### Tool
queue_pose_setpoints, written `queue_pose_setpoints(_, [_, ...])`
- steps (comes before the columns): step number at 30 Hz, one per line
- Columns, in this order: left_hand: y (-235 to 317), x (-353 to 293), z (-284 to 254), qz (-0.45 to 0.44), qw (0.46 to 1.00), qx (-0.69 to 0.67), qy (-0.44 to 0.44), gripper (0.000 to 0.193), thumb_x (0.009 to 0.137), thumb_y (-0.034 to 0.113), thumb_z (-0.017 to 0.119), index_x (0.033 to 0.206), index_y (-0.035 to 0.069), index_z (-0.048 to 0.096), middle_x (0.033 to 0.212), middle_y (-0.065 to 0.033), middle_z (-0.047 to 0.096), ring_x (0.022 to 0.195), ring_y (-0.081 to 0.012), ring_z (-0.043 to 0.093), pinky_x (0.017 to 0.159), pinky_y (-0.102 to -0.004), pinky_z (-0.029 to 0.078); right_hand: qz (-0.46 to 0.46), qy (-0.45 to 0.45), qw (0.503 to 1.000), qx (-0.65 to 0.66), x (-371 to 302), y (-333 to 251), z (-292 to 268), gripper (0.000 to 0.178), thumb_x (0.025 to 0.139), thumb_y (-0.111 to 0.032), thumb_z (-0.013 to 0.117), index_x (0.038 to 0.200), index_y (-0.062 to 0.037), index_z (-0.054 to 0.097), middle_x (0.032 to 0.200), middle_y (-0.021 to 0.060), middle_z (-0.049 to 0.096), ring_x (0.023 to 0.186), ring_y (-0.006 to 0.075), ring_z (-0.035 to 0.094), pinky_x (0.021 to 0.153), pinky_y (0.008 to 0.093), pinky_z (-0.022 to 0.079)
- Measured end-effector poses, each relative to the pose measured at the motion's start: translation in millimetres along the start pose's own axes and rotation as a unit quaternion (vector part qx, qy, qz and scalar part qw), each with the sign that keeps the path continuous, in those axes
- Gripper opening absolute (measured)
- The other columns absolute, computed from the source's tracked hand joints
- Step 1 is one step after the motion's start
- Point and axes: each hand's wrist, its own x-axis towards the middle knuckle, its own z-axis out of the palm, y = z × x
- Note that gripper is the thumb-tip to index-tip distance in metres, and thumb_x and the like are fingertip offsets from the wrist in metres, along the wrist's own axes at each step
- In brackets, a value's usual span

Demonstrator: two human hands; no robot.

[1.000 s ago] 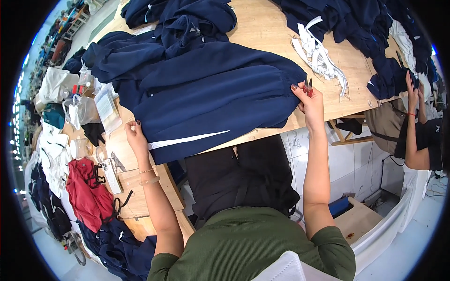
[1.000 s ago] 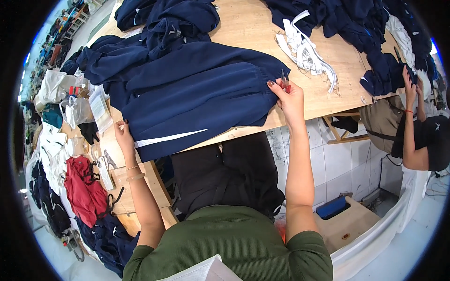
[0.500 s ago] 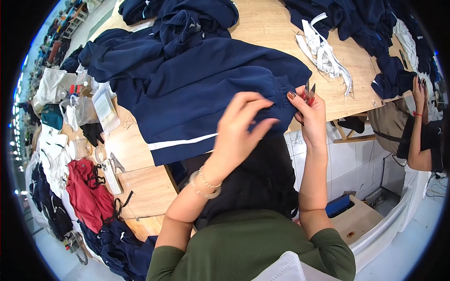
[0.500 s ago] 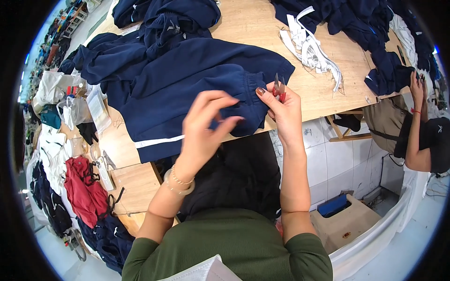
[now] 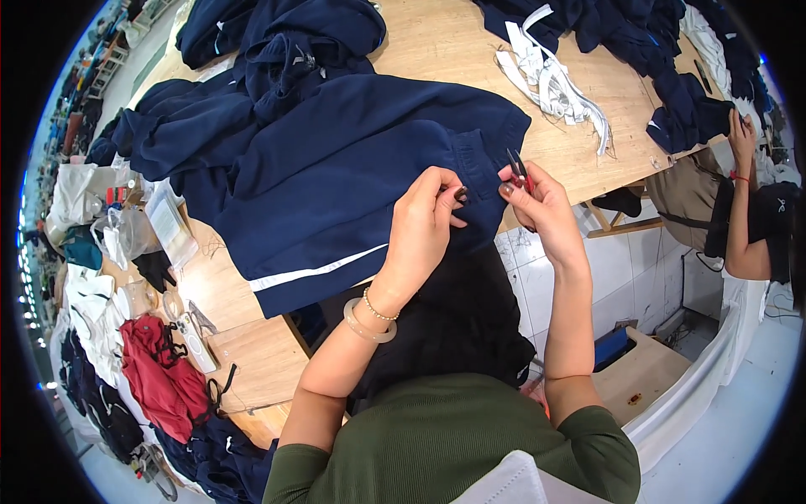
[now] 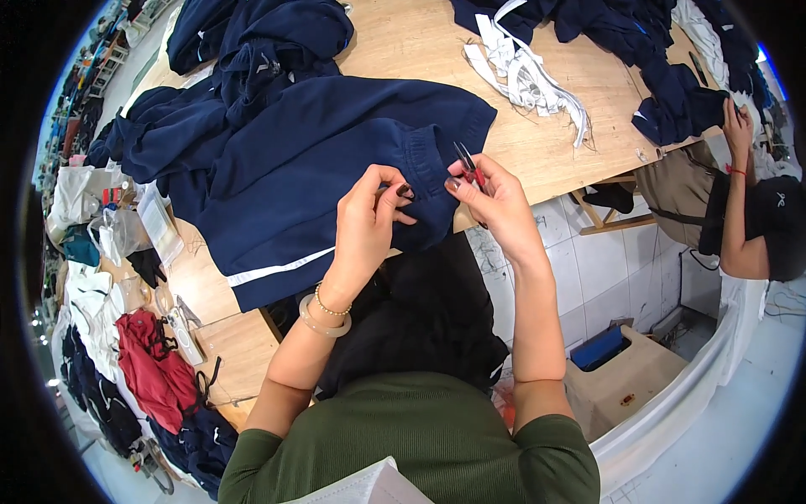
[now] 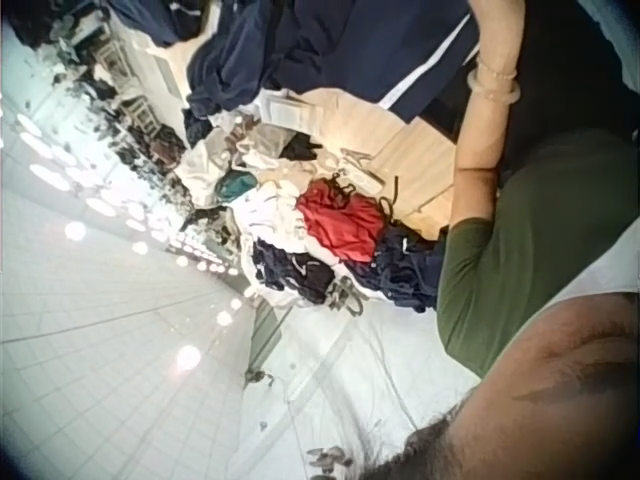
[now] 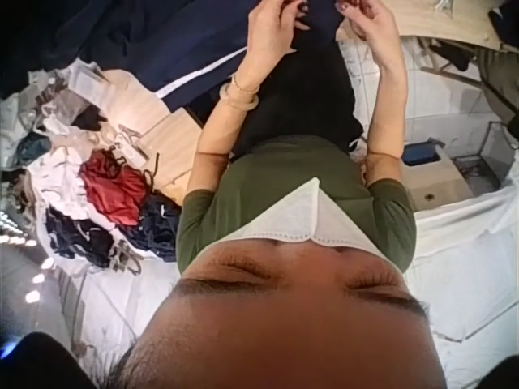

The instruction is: Trimming excess threads and inspecting navy blue garments using small snips in a factory setting.

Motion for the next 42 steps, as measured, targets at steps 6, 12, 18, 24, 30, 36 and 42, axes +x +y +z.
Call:
queue_pose_setpoints(6, [2.7, -4.6, 0.5, 0.045, 0.998, -0.032, -0.023, 0.019, 0.085, -0.011, 0.062, 0.101, -0.002, 0.060, 0.094, -0.0035, 0.054, 0.074, -0.0064, 0.060, 0.064, -0.0211, 0.058, 0.050, -0.020, 0.991, 0.126, -4.1, 6.8, -1.1, 0.028, 0.085, -0.004, 0.067, 0.110, -0.0025, 0.056, 0.067, -0.0060, 0.050, 0.043, 0.0000, 0.031, 0.042, 0.0194, 0.019])
queue_pose_setpoints(12, [6.9, -6.9, -4.6, 0.022, 0.999, -0.029, -0.030, 0.022, 0.079, -0.007, 0.071, 0.099, 0.002, 0.070, 0.090, -0.0028, 0.053, 0.065, -0.0074, 0.060, 0.057, -0.0202, 0.052, 0.083, -0.046, 0.962, 0.255, -2.3, 18.9, 4.9, 0.031, 0.085, -0.002, 0.064, 0.115, -0.0024, 0.054, 0.064, -0.0047, 0.050, 0.040, 0.0022, 0.032, 0.040, 0.0196, 0.021])
queue_pose_setpoints(18, [14.6, -7.4, -12.6, 0.114, 0.993, 0.030, -0.015, 0.008, 0.087, -0.007, 0.061, 0.091, -0.003, 0.066, 0.092, -0.0025, 0.051, 0.072, -0.0077, 0.060, 0.058, -0.0197, 0.057, 0.123, -0.055, 0.956, 0.259, -9.1, 9.0, 11.0, 0.023, 0.090, -0.007, 0.061, 0.111, -0.0039, 0.054, 0.066, -0.0039, 0.050, 0.041, 0.0023, 0.034, 0.040, 0.0194, 0.023])
queue_pose_setpoints(24, [17.2, 0.2, -20.9, 0.026, 0.999, -0.014, -0.037, 0.005, 0.092, -0.005, 0.054, 0.094, -0.005, 0.058, 0.090, -0.0061, 0.054, 0.072, -0.0126, 0.062, 0.055, -0.0230, 0.057, -0.153, 0.091, 0.971, -0.159, -3.9, -10.9, 1.7, 0.018, 0.096, -0.017, 0.058, 0.103, -0.0002, 0.056, 0.080, 0.0008, 0.057, 0.062, 0.0037, 0.050, 0.056, 0.0200, 0.040])
queue_pose_setpoints(30, [18.7, 3.8, -20.5, 0.036, 0.999, 0.018, -0.030, 0.005, 0.093, -0.004, 0.053, 0.094, -0.004, 0.058, 0.091, -0.0067, 0.056, 0.070, -0.0138, 0.062, 0.055, -0.0242, 0.058, -0.195, -0.002, 0.937, -0.290, -23.6, -51.5, -11.2, 0.028, 0.082, 0.005, 0.064, 0.110, -0.0002, 0.060, 0.093, 0.0053, 0.061, 0.086, 0.0140, 0.059, 0.075, 0.0270, 0.048])
queue_pose_setpoints(36, [14.9, -1.2, -12.2, 0.060, 0.996, 0.057, -0.028, 0.005, 0.094, -0.001, 0.052, 0.095, -0.003, 0.057, 0.091, -0.0088, 0.057, 0.068, -0.0192, 0.064, 0.055, -0.0272, 0.059, -0.068, 0.033, 0.971, -0.227, -32.3, -39.9, 6.9, 0.017, 0.082, 0.003, 0.066, 0.099, 0.0001, 0.063, 0.093, 0.0085, 0.064, 0.080, 0.0180, 0.061, 0.074, 0.0293, 0.049])
queue_pose_setpoints(42, [14.2, -5.2, -12.5, 0.077, 0.994, 0.071, 0.008, 0.006, 0.092, -0.008, 0.050, 0.092, -0.003, 0.054, 0.090, -0.0074, 0.053, 0.068, -0.0126, 0.058, 0.055, -0.0239, 0.058, -0.151, 0.046, 0.923, -0.350, -33.3, -33.3, 18.8, 0.015, 0.077, -0.001, 0.072, 0.089, 0.0002, 0.062, 0.082, 0.0100, 0.062, 0.075, 0.0212, 0.060, 0.067, 0.0320, 0.048])
